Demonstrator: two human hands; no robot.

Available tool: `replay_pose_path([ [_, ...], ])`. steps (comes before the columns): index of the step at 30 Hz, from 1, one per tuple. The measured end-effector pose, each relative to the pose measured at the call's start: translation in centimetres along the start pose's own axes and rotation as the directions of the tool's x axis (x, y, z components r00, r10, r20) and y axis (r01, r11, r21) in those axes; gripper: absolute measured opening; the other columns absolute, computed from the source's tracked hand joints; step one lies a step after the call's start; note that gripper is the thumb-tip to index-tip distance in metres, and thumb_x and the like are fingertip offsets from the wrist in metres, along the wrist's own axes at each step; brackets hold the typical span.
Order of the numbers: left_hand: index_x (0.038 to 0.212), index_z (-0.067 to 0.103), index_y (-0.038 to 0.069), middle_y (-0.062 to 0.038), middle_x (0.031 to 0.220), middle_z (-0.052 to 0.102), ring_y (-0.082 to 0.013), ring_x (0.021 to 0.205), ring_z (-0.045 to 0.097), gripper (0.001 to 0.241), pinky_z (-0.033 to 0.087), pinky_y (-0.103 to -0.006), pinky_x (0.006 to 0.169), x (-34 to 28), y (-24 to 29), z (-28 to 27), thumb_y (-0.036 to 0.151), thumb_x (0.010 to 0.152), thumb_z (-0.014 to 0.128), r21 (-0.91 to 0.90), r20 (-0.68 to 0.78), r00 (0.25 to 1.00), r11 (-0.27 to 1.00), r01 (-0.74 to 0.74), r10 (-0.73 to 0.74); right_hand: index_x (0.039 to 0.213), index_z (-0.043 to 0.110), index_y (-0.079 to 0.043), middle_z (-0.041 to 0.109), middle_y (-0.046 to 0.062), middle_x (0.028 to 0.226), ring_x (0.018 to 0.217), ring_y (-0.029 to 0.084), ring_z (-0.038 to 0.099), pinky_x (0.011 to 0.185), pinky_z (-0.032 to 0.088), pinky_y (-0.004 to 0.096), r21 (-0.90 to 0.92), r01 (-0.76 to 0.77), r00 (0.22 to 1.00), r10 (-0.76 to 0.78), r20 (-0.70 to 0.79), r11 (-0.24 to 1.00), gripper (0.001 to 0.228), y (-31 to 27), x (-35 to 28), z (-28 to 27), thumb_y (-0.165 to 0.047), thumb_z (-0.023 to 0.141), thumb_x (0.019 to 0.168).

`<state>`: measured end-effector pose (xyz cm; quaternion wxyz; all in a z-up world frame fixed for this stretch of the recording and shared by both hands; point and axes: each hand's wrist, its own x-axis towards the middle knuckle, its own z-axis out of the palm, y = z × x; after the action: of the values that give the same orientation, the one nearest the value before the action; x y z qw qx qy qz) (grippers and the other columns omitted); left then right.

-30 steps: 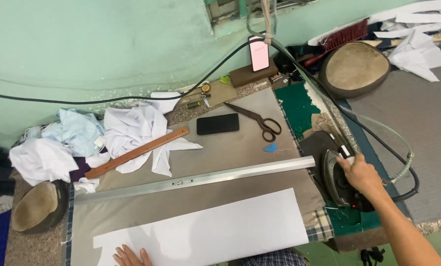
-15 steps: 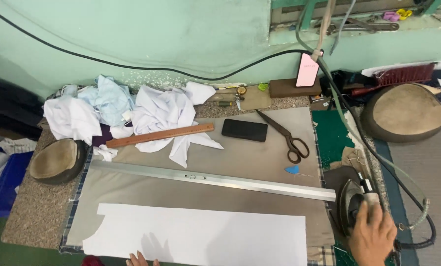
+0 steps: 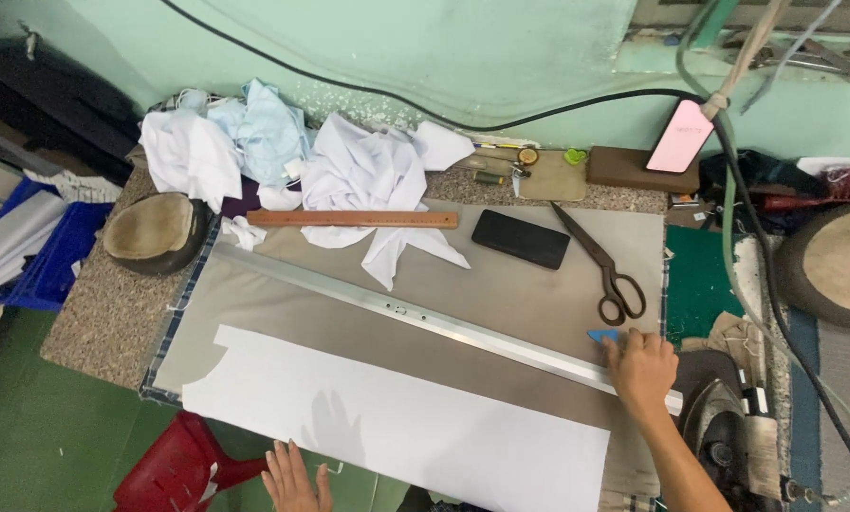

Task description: Marking and ironing white fabric pieces on a tailoring workstation to prepare them for sewing.

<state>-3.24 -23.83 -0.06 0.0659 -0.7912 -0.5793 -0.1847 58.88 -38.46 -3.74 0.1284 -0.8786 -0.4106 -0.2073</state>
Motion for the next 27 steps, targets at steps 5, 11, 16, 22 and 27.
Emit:
replay_pose_path([
  [5, 0.164, 0.02, 0.007, -0.017, 0.173, 0.017, -0.0364, 0.16, 0.014, 0.078, 0.013, -0.0588, 0.127, -2.1, -0.4, -1.2, 0.053, 0.102, 0.032, -0.022, 0.129, 0.992, 1.0, 0.005, -0.002, 0.11, 0.079, -0.01, 0.067, 0.013, 0.094, 0.086, 0.038, 0.061, 0.07, 0.047, 0.048, -0.004, -0.125, 0.98, 0.124, 0.152, 0.992, 0.05, -2.2, -1.5, 0.6, -0.057, 0.067, 0.095],
  [11, 0.164, 0.013, 0.007, -0.016, 0.173, 0.006, -0.0341, 0.159, 0.005, 0.075, 0.003, -0.0521, 0.128, 0.2, 1.4, -4.2, 0.046, 0.104, 0.035, -0.026, 0.267, 0.964, 0.999, 0.021, -0.013, 0.121, 0.074, -0.011, 0.067, 0.018, 0.1, 0.088, 0.04, 0.061, 0.074, 0.046, 0.048, 0.125, -0.038, 0.989, 0.019, 0.147, 0.991, 0.056, -7.9, 1.0, 2.0, -0.06, 0.069, 0.093],
  [16, 0.164, 0.008, 0.01, -0.013, 0.172, 0.0, -0.0299, 0.158, 0.0, 0.075, -0.001, -0.0486, 0.128, 2.5, 0.1, -3.1, 0.051, 0.106, 0.031, 0.006, 0.391, 0.92, 1.0, 0.026, -0.026, 0.132, 0.072, 0.0, 0.064, 0.022, 0.12, 0.104, 0.04, 0.061, 0.096, 0.048, 0.047, 0.271, 0.147, 0.989, -0.136, -0.061, 0.951, 0.048, -11.5, -0.7, -2.5, -0.034, 0.074, 0.098],
  [22, 0.162, 0.022, 0.004, -0.017, 0.169, 0.019, -0.031, 0.157, 0.015, 0.069, 0.006, -0.0506, 0.128, 9.7, -3.6, -0.5, 0.049, 0.109, 0.031, -0.074, 0.292, 0.942, 0.986, -0.152, 0.167, 0.132, 0.074, 0.0, 0.068, 0.022, 0.131, 0.105, 0.041, 0.065, 0.093, 0.05, 0.052, 0.162, 0.166, 0.982, -0.149, -0.114, 0.973, 0.047, -14.9, -9.5, -5.1, -0.033, 0.076, 0.099],
  [27, 0.157, 0.034, -0.002, -0.019, 0.165, 0.033, -0.0336, 0.154, 0.028, 0.069, 0.017, -0.0528, 0.127, 16.7, -12.1, 3.5, 0.046, 0.108, 0.038, -0.065, 0.117, 0.99, 0.995, -0.072, 0.079, 0.137, 0.076, -0.002, 0.071, 0.024, 0.14, 0.107, 0.042, 0.066, 0.098, 0.058, 0.049, 0.07, -0.012, 0.999, 0.01, 0.04, 0.997, 0.052, -21.3, -15.7, -6.7, -0.039, 0.075, 0.101],
])
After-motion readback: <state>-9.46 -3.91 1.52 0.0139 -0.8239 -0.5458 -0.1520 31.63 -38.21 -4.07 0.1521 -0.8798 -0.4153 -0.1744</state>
